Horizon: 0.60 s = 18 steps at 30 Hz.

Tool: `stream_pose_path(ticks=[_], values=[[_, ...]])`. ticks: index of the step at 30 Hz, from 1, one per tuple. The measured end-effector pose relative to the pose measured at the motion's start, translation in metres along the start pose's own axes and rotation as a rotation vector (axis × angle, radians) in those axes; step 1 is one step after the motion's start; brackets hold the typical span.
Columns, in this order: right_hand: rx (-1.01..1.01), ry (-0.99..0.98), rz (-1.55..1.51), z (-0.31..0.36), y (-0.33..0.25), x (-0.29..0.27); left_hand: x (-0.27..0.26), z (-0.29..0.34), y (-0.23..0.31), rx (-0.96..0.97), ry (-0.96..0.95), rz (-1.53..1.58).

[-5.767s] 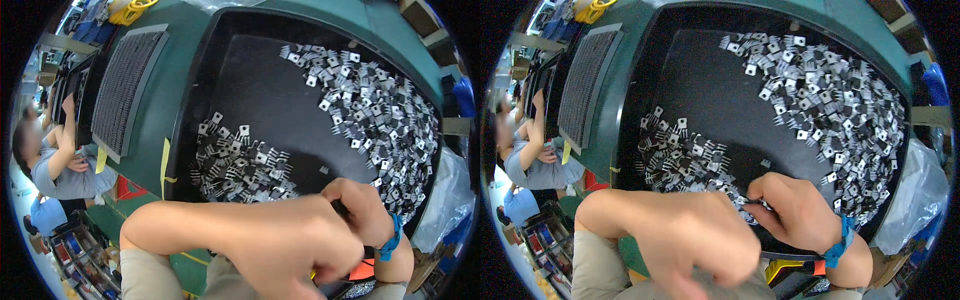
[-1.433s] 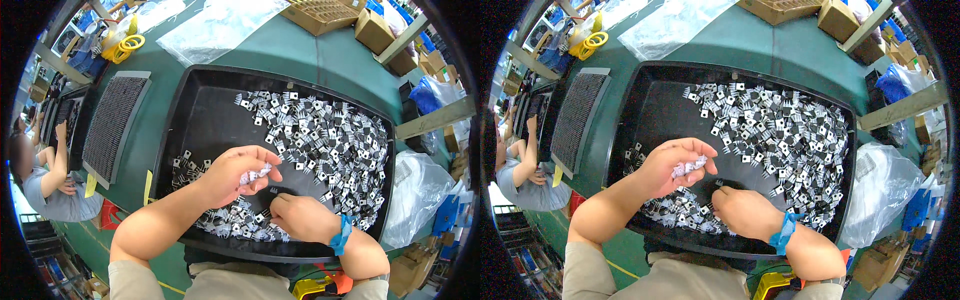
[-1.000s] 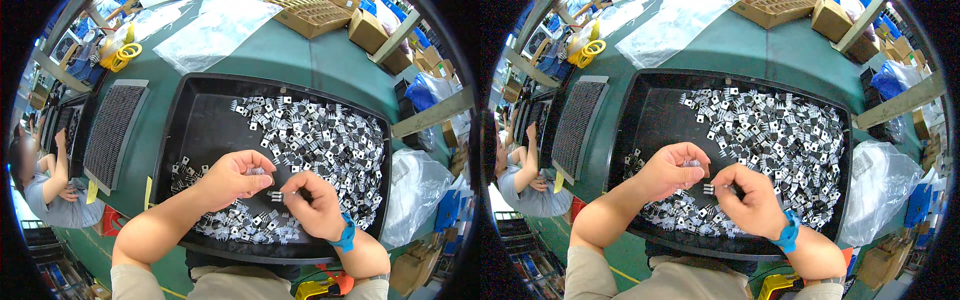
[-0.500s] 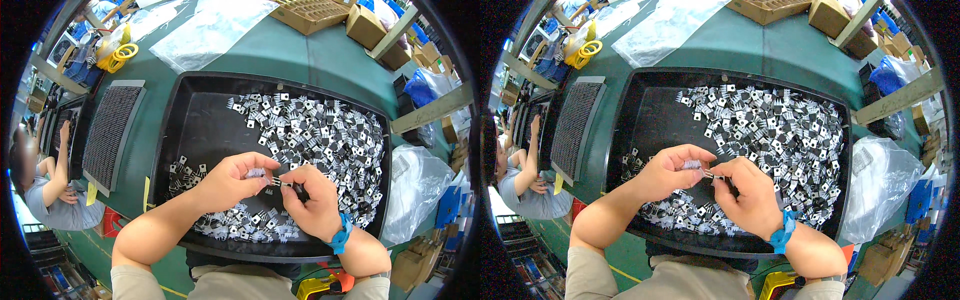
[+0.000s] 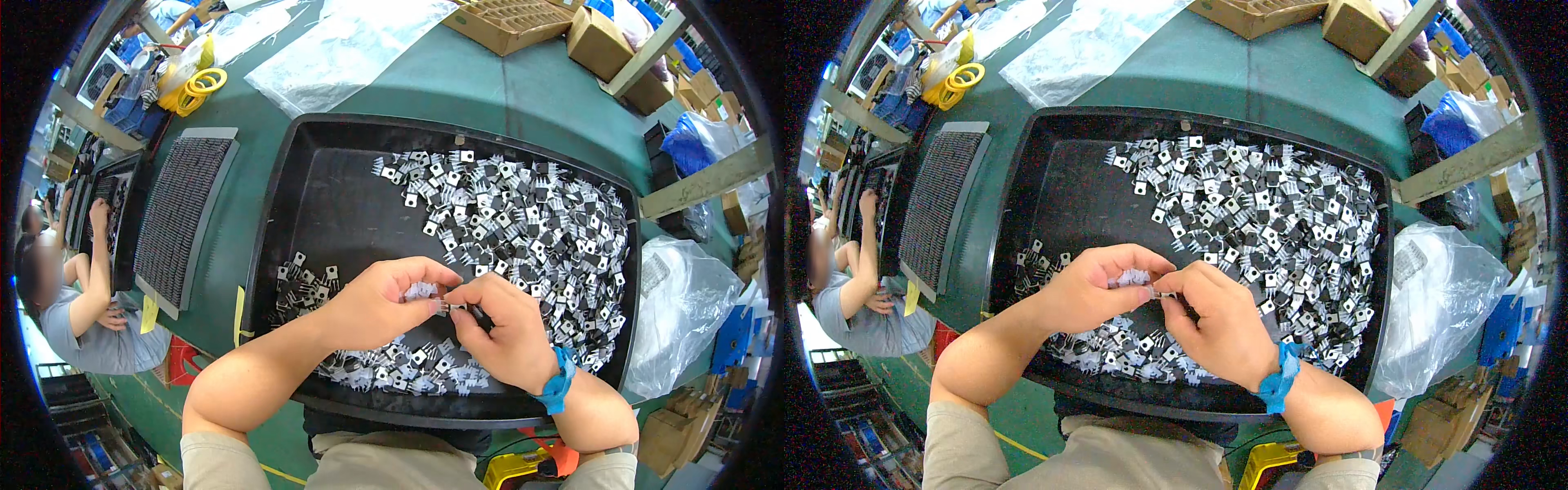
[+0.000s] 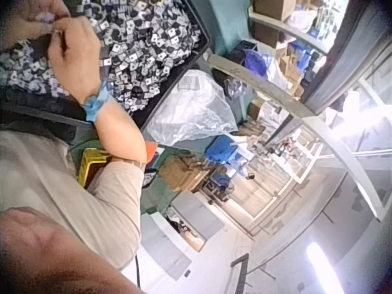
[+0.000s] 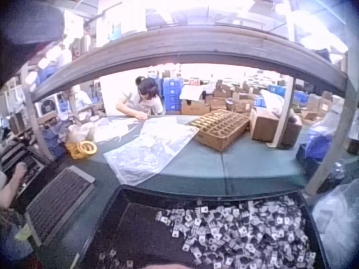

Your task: The person repeatedly picks up small black electronic components from a black tray and attaches a small white plastic piece to them by hand. The person handles the components one at a time, performing a repetitive assembly action throughout the clip.

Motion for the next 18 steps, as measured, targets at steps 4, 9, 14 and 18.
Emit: stream_pose_path(ticks=[4, 9, 14, 18], values=[[0.020, -0.049, -0.033, 0.0003, 0.0027, 0.0009, 0.0006, 0.0004, 0.0008, 0.049, 0.052, -0.090], [0.156, 0.098, -0.080, 0.0003, -0.0012, -0.0034, -0.0072, -0.0001, 0.0004, -0.140, -0.010, 0.343], [0.170, 0.152, -0.116, 0.0016, 0.0039, 0.0002, -0.0027, 0.0003, -0.0006, -0.170, 0.005, 0.332], [0.175, 0.184, -0.081, 0.0024, 0.0004, 0.0018, -0.0008, 0.0002, 0.0017, -0.178, 0.011, 0.300]])
Point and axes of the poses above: each hand's wrist, its own z-axis away from the middle knuckle, its own x-axis out of the palm, y = z × x, the point moved 1 cm from there along -z, towards the middle knuckle, and after that the axes turned 11 degrees about -x, right-handed, at the moved point
